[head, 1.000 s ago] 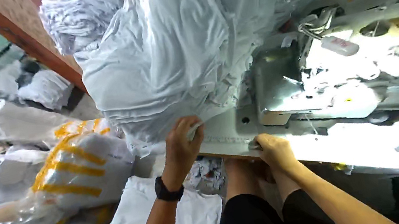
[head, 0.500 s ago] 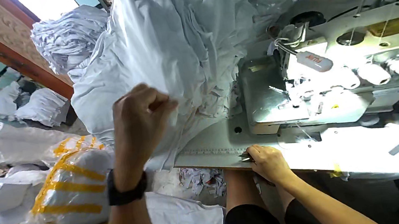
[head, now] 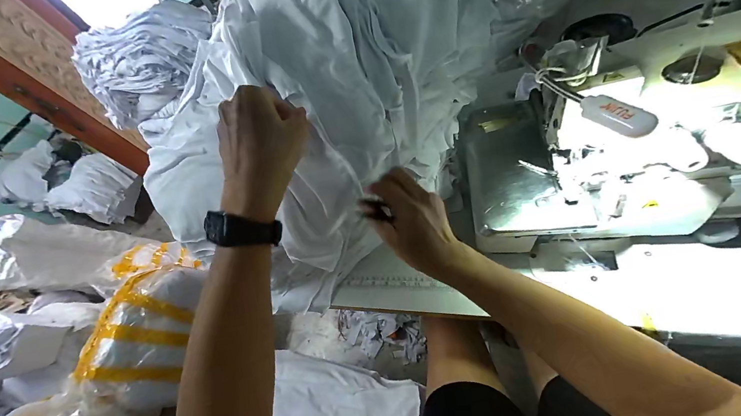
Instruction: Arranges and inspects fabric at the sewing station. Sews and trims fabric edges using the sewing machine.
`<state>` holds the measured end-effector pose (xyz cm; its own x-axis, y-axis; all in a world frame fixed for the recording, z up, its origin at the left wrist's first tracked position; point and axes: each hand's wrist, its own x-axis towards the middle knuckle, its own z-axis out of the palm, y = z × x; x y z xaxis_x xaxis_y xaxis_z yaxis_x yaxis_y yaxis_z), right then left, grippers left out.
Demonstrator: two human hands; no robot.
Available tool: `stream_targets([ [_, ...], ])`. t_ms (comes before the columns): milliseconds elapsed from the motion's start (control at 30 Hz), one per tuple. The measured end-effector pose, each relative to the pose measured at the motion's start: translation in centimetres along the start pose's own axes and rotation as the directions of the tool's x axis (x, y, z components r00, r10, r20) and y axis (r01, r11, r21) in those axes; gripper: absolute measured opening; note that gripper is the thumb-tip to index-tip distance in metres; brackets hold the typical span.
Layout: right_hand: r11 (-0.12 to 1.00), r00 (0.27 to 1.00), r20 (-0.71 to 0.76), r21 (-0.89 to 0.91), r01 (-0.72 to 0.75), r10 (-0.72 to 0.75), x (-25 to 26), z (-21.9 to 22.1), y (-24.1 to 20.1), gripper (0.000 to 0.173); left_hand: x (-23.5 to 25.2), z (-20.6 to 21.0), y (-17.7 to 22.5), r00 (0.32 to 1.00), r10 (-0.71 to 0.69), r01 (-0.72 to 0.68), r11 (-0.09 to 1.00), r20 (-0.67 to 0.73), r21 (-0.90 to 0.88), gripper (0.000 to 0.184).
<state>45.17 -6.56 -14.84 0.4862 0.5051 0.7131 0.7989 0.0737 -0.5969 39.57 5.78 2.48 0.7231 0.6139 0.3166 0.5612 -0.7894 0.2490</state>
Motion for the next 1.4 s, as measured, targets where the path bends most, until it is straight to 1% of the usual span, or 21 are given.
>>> stream_targets([
  [67, 0.987, 0.986, 0.051, -0.036, -0.159, 0.161, 2.5, 1.2, -0.3, 0.036, 1.5, 0.8, 0.0, 0.999, -0.022, 0.024, 0.997, -0.025, 0.078, 0.039],
  [167, 0.98, 0.98, 0.058, 0.054, -0.191, 0.188, 3.0, 1.9, 0.0, 0.018, 3.3, 0.6, 0.0, 0.991, 0.087, -0.068, 0.984, -0.106, 0.167, 0.031],
  [267, 0.921, 0.99, -0.055, 0.377, -0.097, 0.127, 2.6, -0.3, 0.4, 0.014, 3.7, -1.8, 2.3, 0.942, 0.271, -0.227, 0.949, -0.197, 0.218, 0.034],
  [333, 0.772, 0.979, -0.011, 0.617, -0.153, 0.203, 2.8, -3.3, -0.2, 0.014, 3.9, -2.6, 4.0, 0.912, 0.366, -0.319, 0.918, -0.188, 0.237, 0.032],
  [367, 0.713, 0.972, 0.04, 0.672, -0.199, 0.233, 2.9, -4.8, -0.4, 0.006, 4.2, -3.0, 4.4, 0.903, 0.405, -0.365, 0.9, -0.147, 0.238, 0.029],
  [433, 0.701, 0.963, 0.088, 0.67, -0.246, 0.254, 2.6, -7.3, -0.1, 0.008, 4.9, -3.9, 4.7, 0.875, 0.478, -0.457, 0.867, -0.071, 0.2, 0.024],
  [533, 0.802, 0.97, 0.069, 0.55, -0.232, 0.233, 1.0, -8.5, 0.8, 0.009, 4.6, -3.9, 5.3, 0.829, 0.559, -0.548, 0.816, -0.011, 0.181, 0.023],
  [667, 0.762, 0.947, 0.094, 0.572, -0.303, 0.307, -1.1, -7.7, 0.7, 0.008, 0.0, -1.3, 6.0, 0.72, 0.579, -0.675, 0.711, 0.383, 0.195, 0.05],
  [700, 0.748, 0.943, 0.09, 0.587, -0.309, 0.32, -1.5, -7.5, 0.6, 0.009, -0.7, 0.1, 5.3, 0.679, 0.601, -0.713, 0.678, 0.422, 0.18, 0.043],
  [767, 0.729, 0.942, 0.087, 0.612, -0.307, 0.325, -2.0, -7.5, 0.5, 0.01, -1.2, 2.1, 3.0, 0.634, 0.672, -0.762, 0.626, 0.381, 0.165, 0.024],
  [800, 0.721, 0.944, 0.1, 0.621, -0.307, 0.315, -2.0, -7.5, 0.3, 0.01, -0.8, 2.5, 2.3, 0.615, 0.71, -0.784, 0.595, 0.342, 0.176, 0.022],
  [933, 0.702, 0.97, 0.165, 0.669, -0.243, 0.178, -1.8, -7.6, 0.0, 0.017, -1.2, 3.0, 2.4, 0.547, 0.769, -0.837, 0.518, 0.332, 0.179, 0.048],
  [1000, 0.707, 0.978, 0.16, 0.677, -0.205, 0.131, -1.7, -7.6, 0.2, 0.018, -1.7, 3.7, 2.4, 0.528, 0.761, -0.849, 0.49, 0.377, 0.201, 0.036],
  [1100, 0.71, 0.98, 0.176, 0.679, -0.189, 0.092, -1.8, -7.2, 1.2, 0.019, -0.3, 2.3, 1.1, 0.582, 0.693, -0.808, 0.554, 0.425, 0.202, 0.028],
  [1167, 0.75, 0.978, 0.207, 0.645, -0.149, 0.017, -2.3, -6.3, 2.1, 0.02, -0.4, -0.4, 3.2, 0.74, 0.481, -0.636, 0.728, 0.469, 0.257, 0.027],
  [1200, 0.779, 0.978, 0.209, 0.617, -0.112, -0.026, -2.6, -5.9, 2.5, 0.02, -0.5, -0.9, 3.1, 0.795, 0.451, -0.573, 0.777, 0.405, 0.261, 0.024],
  [1267, 0.83, 0.978, 0.196, 0.556, -0.054, -0.068, -3.3, -5.4, 2.6, 0.018, -0.6, 0.0, -1.9, 0.858, 0.482, -0.512, 0.826, 0.177, 0.237, 0.019],
  [1300, 0.852, 0.984, 0.164, 0.523, -0.03, -0.066, -3.6, -5.4, 2.4, 0.017, 0.0, 0.8, -7.1, 0.842, 0.531, -0.538, 0.807, 0.097, 0.244, 0.02],
  [1333, 0.866, 0.989, 0.136, 0.5, -0.021, -0.054, -3.7, -5.7, 2.1, 0.016, 2.9, 2.5, -15.3, 0.576, 0.818, -0.789, 0.559, -0.013, 0.255, 0.028],
  [1367, 0.861, 0.992, 0.121, 0.508, -0.037, -0.029, -3.7, -6.2, 1.9, 0.015, 3.2, 3.8, -17.8, 0.586, 0.807, -0.788, 0.589, -0.077, 0.18, 0.031],
  [1400, 0.837, 0.994, 0.109, 0.543, -0.068, 0.01, -3.7, -6.7, 1.8, 0.016, 2.3, 4.4, -16.4, 0.697, 0.711, -0.709, 0.703, -0.095, 0.056, 0.029],
])
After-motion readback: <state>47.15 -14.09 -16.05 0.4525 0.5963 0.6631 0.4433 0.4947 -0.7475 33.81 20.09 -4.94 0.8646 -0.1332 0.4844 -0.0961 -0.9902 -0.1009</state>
